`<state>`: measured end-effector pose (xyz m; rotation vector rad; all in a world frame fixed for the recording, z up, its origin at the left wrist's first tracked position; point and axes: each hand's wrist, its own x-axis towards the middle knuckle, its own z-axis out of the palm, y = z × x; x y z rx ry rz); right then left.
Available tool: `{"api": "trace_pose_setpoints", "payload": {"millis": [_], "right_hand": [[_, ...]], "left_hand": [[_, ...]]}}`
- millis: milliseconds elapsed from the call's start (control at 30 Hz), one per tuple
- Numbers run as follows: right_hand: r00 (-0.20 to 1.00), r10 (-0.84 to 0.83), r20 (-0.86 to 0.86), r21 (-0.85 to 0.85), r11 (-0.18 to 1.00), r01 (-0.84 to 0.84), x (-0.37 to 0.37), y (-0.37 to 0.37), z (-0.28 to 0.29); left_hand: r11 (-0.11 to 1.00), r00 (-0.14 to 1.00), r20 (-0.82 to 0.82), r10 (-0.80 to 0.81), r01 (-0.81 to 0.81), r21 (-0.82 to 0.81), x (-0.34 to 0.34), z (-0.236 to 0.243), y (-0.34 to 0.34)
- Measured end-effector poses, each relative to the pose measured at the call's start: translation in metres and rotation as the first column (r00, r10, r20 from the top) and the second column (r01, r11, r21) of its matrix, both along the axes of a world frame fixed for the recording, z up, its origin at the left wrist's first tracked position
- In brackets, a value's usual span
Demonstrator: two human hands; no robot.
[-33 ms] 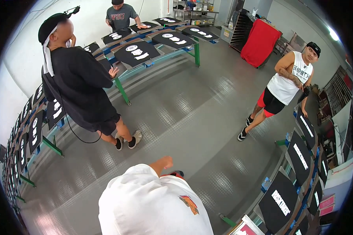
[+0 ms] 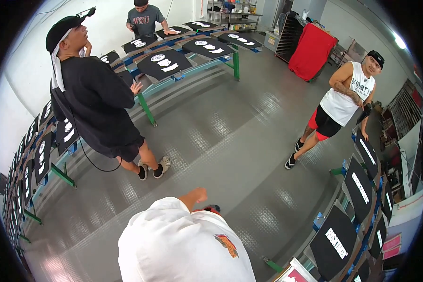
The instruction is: Applying white ink to a shirt using a screen printing frame and squeegee.
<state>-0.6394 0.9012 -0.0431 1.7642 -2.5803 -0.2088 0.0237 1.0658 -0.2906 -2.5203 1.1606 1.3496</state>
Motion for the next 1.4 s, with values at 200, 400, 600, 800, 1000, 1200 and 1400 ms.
{"api": "trace_pose_setpoints", "payload": {"millis": [200,400,600,800,1000,1200,1400], "right_hand": [[0.996,-0.053,0.066,0.020,0.998,0.052,0.018,0.002,0.014],[0.994,-0.042,0.105,0.012,0.999,0.041,0.020,0.003,0.021],[0.994,-0.035,0.102,-0.007,0.999,0.036,-0.002,0.002,0.001],[0.993,-0.029,0.111,-0.003,1.000,0.030,-0.017,-0.006,-0.012],[0.995,-0.031,0.092,-0.009,0.999,0.032,0.001,0.001,0.002],[0.998,-0.012,0.058,-0.018,1.000,0.013,0.009,0.004,0.008],[0.995,-0.061,0.083,0.005,0.998,0.061,0.031,0.007,0.024]], "left_hand": [[0.999,0.999,-0.001,0.047,-0.047,-0.015,-0.006,0.009,-0.001],[0.999,0.999,-0.011,-0.041,0.041,0.011,-0.005,0.001,0.002],[0.998,0.999,-0.005,0.054,-0.054,0.037,-0.003,0.008,-0.004],[0.984,0.988,-0.001,0.157,-0.156,0.091,-0.003,0.037,-0.005],[0.924,0.926,-0.009,0.377,-0.375,0.076,-0.007,0.084,-0.007],[0.895,0.896,0.001,0.445,-0.444,0.047,-0.007,0.102,-0.010],[0.908,0.908,0.058,0.415,-0.418,0.030,-0.009,0.072,-0.010]]}}
